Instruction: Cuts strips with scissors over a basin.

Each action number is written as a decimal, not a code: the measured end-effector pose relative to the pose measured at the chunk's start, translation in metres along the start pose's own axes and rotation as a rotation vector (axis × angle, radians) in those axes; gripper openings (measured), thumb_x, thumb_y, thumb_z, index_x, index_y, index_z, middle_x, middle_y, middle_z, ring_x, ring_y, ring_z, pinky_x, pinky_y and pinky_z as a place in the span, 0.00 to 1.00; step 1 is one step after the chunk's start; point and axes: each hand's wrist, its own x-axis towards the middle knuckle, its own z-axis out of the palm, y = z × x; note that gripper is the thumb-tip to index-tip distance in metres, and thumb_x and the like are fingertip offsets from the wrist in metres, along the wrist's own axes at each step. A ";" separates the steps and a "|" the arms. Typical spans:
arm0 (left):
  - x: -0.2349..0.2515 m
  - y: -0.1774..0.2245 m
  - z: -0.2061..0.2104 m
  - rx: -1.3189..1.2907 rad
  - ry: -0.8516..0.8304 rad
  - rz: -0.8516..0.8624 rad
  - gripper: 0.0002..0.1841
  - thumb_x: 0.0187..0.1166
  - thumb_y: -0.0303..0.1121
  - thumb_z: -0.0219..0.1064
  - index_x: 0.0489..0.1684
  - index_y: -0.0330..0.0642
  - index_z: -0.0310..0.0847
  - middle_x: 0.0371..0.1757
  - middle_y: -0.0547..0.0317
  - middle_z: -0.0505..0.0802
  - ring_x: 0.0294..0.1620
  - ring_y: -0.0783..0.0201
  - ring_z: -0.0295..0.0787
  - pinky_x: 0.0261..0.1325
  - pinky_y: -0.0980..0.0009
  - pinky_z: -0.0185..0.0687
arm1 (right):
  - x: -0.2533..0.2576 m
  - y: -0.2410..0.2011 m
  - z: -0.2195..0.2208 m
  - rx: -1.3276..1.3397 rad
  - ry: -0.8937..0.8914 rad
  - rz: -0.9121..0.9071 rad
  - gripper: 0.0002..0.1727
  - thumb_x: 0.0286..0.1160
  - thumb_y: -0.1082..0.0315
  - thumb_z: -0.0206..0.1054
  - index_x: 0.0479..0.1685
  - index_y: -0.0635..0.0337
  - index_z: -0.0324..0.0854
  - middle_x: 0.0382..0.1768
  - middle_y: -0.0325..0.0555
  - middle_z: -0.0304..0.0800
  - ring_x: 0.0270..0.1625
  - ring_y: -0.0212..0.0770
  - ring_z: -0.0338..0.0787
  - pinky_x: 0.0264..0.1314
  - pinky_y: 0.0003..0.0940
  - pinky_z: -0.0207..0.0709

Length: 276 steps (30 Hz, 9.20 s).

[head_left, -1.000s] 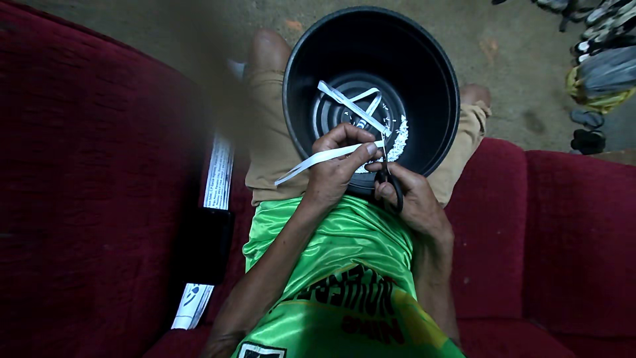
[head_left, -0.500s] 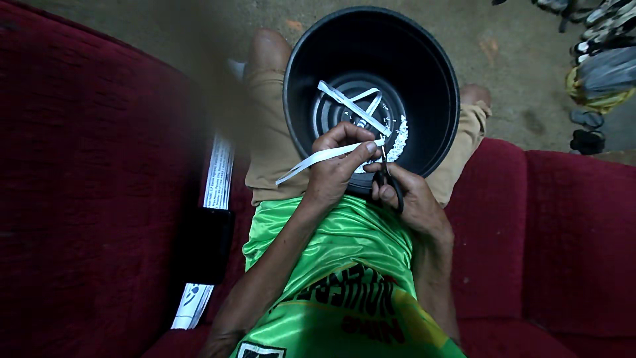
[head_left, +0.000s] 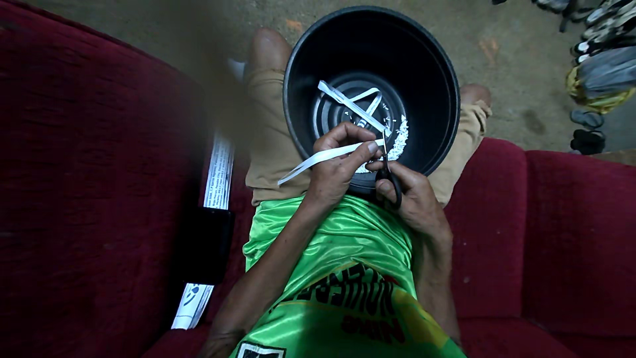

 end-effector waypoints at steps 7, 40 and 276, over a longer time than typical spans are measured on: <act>-0.001 0.002 0.001 0.019 0.027 -0.009 0.06 0.77 0.18 0.67 0.46 0.32 0.81 0.37 0.52 0.92 0.37 0.62 0.93 0.50 0.63 0.94 | -0.002 0.000 -0.001 -0.039 -0.081 0.014 0.34 0.80 0.37 0.63 0.69 0.57 0.81 0.27 0.31 0.81 0.22 0.25 0.72 0.21 0.21 0.70; -0.002 0.052 0.032 0.049 -0.001 0.018 0.05 0.77 0.20 0.68 0.45 0.34 0.84 0.36 0.47 0.93 0.35 0.58 0.94 0.47 0.61 0.94 | 0.007 -0.031 -0.011 -0.039 -0.034 -0.152 0.33 0.84 0.38 0.59 0.63 0.61 0.83 0.31 0.35 0.83 0.27 0.24 0.77 0.30 0.22 0.75; -0.010 0.043 0.020 0.143 0.004 0.004 0.05 0.80 0.19 0.66 0.48 0.35 0.81 0.37 0.52 0.91 0.35 0.62 0.92 0.46 0.65 0.93 | 0.006 -0.020 -0.003 -0.114 0.030 -0.141 0.22 0.84 0.49 0.64 0.62 0.58 0.83 0.26 0.34 0.81 0.23 0.26 0.77 0.25 0.23 0.75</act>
